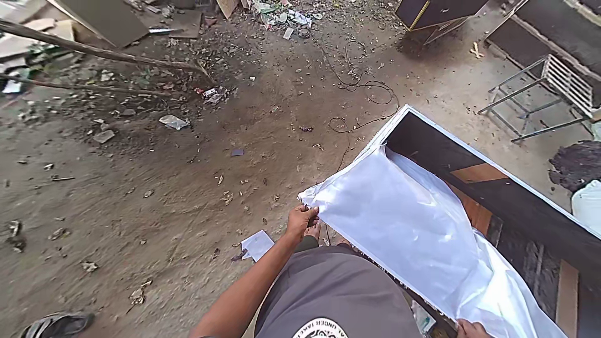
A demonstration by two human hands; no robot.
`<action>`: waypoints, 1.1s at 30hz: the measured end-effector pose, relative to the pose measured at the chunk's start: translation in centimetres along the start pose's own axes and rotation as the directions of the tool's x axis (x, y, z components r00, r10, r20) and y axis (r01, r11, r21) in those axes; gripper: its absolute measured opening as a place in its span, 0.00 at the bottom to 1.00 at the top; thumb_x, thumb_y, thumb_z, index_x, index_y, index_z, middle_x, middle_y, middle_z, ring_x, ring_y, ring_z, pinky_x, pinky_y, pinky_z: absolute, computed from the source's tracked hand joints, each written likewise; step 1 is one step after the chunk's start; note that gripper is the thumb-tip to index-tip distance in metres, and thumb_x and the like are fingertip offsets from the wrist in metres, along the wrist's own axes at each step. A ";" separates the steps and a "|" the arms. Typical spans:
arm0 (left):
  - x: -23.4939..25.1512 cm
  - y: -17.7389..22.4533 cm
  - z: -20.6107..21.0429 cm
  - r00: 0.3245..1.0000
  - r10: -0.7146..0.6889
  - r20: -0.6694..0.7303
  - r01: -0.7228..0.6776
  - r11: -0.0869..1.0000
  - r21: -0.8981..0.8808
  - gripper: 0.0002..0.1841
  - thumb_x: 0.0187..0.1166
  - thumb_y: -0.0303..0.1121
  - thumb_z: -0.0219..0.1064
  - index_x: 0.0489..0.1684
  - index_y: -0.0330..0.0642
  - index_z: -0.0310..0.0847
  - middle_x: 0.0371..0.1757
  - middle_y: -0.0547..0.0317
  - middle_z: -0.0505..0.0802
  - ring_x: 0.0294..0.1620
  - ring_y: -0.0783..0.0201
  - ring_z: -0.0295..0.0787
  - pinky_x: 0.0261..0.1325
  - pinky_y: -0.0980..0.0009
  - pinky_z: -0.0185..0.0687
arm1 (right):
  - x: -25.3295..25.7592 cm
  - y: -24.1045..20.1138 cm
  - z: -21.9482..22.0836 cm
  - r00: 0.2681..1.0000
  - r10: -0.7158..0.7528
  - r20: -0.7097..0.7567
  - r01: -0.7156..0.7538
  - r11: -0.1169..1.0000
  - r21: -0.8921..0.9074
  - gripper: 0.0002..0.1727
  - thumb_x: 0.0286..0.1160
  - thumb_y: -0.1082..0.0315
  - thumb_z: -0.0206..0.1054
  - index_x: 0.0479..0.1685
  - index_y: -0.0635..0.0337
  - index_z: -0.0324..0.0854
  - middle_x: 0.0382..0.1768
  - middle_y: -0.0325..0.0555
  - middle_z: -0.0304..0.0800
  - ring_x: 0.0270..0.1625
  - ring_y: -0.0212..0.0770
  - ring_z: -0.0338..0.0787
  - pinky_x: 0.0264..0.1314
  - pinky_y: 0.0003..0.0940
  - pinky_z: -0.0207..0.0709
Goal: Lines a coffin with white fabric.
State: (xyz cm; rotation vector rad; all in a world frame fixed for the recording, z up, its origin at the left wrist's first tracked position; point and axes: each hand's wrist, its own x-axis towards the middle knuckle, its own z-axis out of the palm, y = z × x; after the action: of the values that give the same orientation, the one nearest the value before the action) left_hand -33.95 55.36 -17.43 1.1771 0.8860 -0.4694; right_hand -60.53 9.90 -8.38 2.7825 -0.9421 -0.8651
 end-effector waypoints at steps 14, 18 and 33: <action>0.9 -0.8 0.2 0.989 0.084 -0.122 -0.069 0.989 0.128 0.10 0.76 0.27 0.75 0.40 0.29 0.81 0.29 0.49 0.94 0.23 0.60 0.92 0.26 0.65 0.90 | 7.3 -6.0 -13.2 0.886 0.037 -0.461 0.354 0.589 0.727 0.21 0.86 0.69 0.54 0.69 0.69 0.83 0.51 0.63 0.90 0.42 0.49 0.92 0.48 0.49 0.88; -0.1 -0.7 0.7 0.975 0.101 -0.198 -0.073 0.987 0.144 0.08 0.76 0.25 0.75 0.39 0.28 0.82 0.28 0.48 0.94 0.22 0.61 0.92 0.27 0.65 0.91 | 16.8 -10.0 -18.2 0.902 -0.125 -0.413 0.427 0.394 0.814 0.20 0.87 0.70 0.52 0.67 0.68 0.84 0.47 0.51 0.94 0.38 0.36 0.92 0.45 0.36 0.89; -3.7 -1.1 4.7 0.853 0.270 -0.446 -0.105 0.927 0.360 0.02 0.76 0.19 0.70 0.34 0.29 0.85 0.25 0.52 0.95 0.22 0.63 0.93 0.29 0.66 0.92 | 47.8 -35.7 -17.2 0.576 -0.785 0.229 0.580 0.590 0.562 0.37 0.86 0.41 0.60 0.73 0.69 0.79 0.74 0.69 0.80 0.81 0.67 0.75 0.84 0.66 0.61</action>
State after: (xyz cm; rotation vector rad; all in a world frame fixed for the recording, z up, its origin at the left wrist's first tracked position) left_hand -35.33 50.15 -14.62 1.7188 1.1374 -0.1482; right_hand -1.04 9.27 -26.10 3.4766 0.1011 -1.6595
